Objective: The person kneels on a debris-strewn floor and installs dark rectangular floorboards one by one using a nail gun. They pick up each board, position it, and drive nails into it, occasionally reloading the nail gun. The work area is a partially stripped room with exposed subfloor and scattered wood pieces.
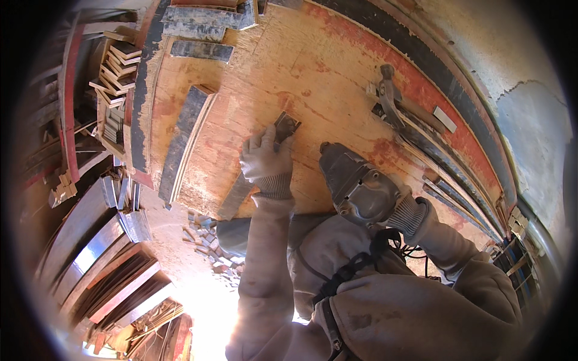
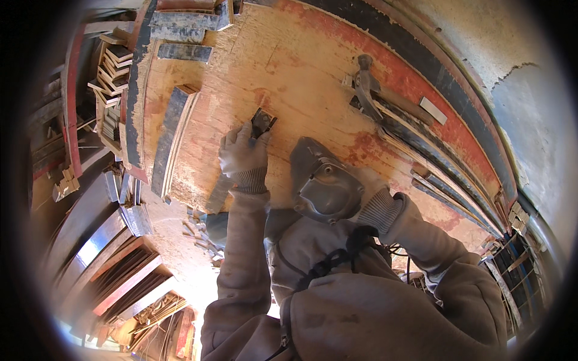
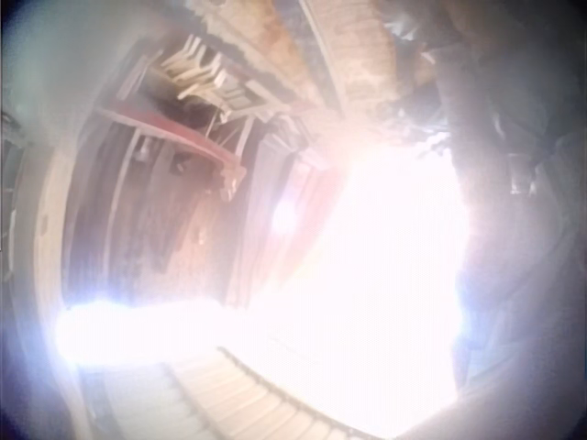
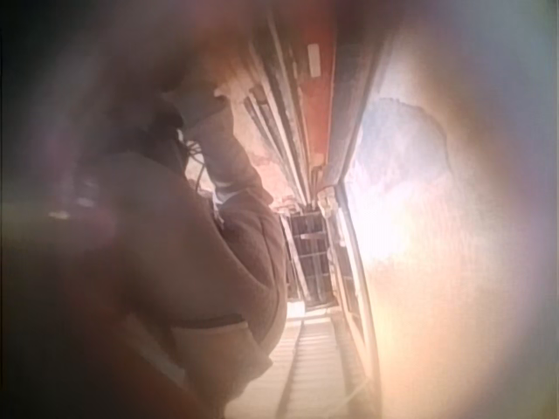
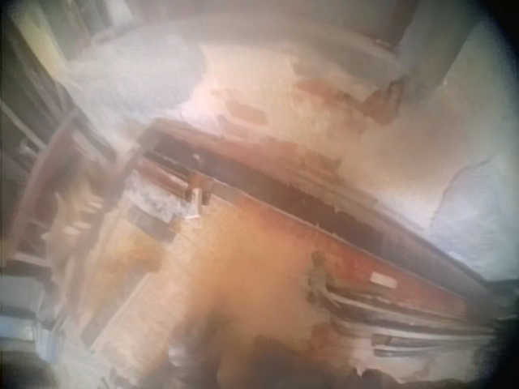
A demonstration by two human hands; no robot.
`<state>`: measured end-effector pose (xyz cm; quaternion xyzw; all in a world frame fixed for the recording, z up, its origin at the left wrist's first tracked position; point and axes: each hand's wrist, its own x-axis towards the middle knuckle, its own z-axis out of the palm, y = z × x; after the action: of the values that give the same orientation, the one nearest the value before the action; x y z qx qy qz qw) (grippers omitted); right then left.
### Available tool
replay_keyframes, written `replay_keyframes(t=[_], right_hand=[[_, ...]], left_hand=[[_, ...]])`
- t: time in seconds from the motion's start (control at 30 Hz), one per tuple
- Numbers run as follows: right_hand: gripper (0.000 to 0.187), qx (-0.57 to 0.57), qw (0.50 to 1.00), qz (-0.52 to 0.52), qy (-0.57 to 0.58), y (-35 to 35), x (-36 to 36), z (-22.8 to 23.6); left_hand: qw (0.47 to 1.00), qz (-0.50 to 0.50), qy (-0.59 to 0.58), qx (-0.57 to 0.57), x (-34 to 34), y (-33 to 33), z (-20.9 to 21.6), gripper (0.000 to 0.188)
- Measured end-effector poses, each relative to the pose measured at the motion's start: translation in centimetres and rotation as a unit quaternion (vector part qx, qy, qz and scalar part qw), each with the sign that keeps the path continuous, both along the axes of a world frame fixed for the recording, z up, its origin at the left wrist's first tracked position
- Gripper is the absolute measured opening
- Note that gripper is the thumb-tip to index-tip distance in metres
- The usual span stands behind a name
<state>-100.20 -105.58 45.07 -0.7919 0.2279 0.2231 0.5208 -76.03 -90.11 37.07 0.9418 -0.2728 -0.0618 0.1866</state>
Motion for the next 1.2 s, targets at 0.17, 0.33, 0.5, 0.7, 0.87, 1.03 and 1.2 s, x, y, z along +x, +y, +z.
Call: replay_keyframes(t=[0.17, 0.33, 0.5, 0.7, 0.87, 1.03, 1.2], right_hand=[[0.054, -0.174, 0.973, 0.140, -0.062, -0.5, 1.7, 1.3], [0.069, -0.008, 0.976, 0.175, 0.130, -1.4, 2.1, 0.9], [0.059, -0.068, 0.983, 0.050, -0.161, -1.5, 2.7, -2.3], [0.046, -0.141, 0.975, 0.045, -0.168, -1.9, 4.4, -3.4], [0.035, -0.108, 0.987, 0.072, 0.094, -2.1, 5.9, -2.7], [0.040, -0.120, 0.987, 0.093, 0.054, -2.5, 4.3, -2.4], [0.029, 0.322, 0.911, -0.222, 0.128, -3.1, 3.6, -2.9]], left_hand=[[0.999, -0.008, 0.020, 0.033, 0.4, -0.3, 0.9, 0.050], [0.998, -0.023, 0.048, 0.031, 0.8, -0.3, 1.7, 0.049], [0.997, -0.031, 0.044, 0.047, 0.7, -0.2, 2.1, 0.046], [0.998, -0.040, 0.020, 0.035, 1.0, 0.1, 0.9, 0.046], [0.997, -0.026, 0.055, 0.040, 1.2, 0.2, 0.3, 0.046], [0.998, -0.014, 0.062, 0.010, 1.0, 0.6, 0.1, 0.044], [0.994, -0.006, 0.101, -0.035, 1.2, 1.2, -0.9, 0.043]])
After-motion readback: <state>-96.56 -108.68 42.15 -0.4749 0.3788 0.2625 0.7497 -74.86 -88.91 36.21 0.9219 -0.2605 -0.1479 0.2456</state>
